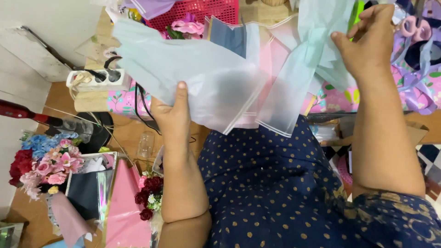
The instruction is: The person folds several sheets of translucent pink and blue tissue paper by hand. They smooth the creases and stack the folded sheets on a table covered with a floral cloth.
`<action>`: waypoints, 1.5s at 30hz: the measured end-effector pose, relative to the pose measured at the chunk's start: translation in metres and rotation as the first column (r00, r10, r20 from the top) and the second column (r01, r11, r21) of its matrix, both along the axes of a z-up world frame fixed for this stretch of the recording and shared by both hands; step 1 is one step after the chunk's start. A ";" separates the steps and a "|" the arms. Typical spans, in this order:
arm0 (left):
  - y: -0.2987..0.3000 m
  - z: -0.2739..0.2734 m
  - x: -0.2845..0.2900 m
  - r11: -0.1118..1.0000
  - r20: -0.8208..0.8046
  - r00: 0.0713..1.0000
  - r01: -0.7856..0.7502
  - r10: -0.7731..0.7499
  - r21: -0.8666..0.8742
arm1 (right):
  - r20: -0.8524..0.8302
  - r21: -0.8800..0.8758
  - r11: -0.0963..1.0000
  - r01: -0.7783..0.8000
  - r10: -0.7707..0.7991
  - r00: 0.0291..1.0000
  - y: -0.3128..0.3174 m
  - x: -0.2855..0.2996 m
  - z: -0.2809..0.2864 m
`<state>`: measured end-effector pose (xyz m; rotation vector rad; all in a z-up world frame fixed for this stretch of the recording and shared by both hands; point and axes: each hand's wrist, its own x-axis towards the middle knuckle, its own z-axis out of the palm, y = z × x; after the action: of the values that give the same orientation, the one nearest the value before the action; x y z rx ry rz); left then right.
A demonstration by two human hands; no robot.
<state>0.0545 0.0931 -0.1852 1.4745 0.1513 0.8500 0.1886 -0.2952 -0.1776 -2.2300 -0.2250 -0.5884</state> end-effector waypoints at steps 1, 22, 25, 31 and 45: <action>-0.005 -0.001 0.002 0.999 -0.047 0.998 0.042 -0.043 -0.021 | 0.091 -0.148 0.985 0.090 -0.078 0.993 0.009 -0.002 0.008; -0.062 0.047 -0.028 0.725 -0.332 0.773 0.629 -0.541 0.283 | -0.051 0.364 0.864 -0.349 0.392 0.918 0.085 -0.086 0.004; -0.066 0.020 -0.016 0.844 -0.153 0.904 0.427 -0.398 0.324 | -0.026 0.303 0.890 -0.342 0.366 0.930 0.088 -0.088 -0.003; -0.066 -0.020 0.003 0.956 0.005 0.986 0.158 -0.165 0.247 | -0.105 0.417 0.840 -0.346 0.423 0.900 0.081 -0.086 -0.037; 0.000 -0.064 -0.004 0.806 -0.284 0.947 0.284 -0.151 0.519 | -0.218 0.289 0.877 -0.384 0.450 0.866 0.113 -0.095 -0.026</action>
<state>0.0505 0.0934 -0.2496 2.0977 -0.1097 0.5458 0.0934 -0.1818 -0.2038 -1.9183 -0.4569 -0.0531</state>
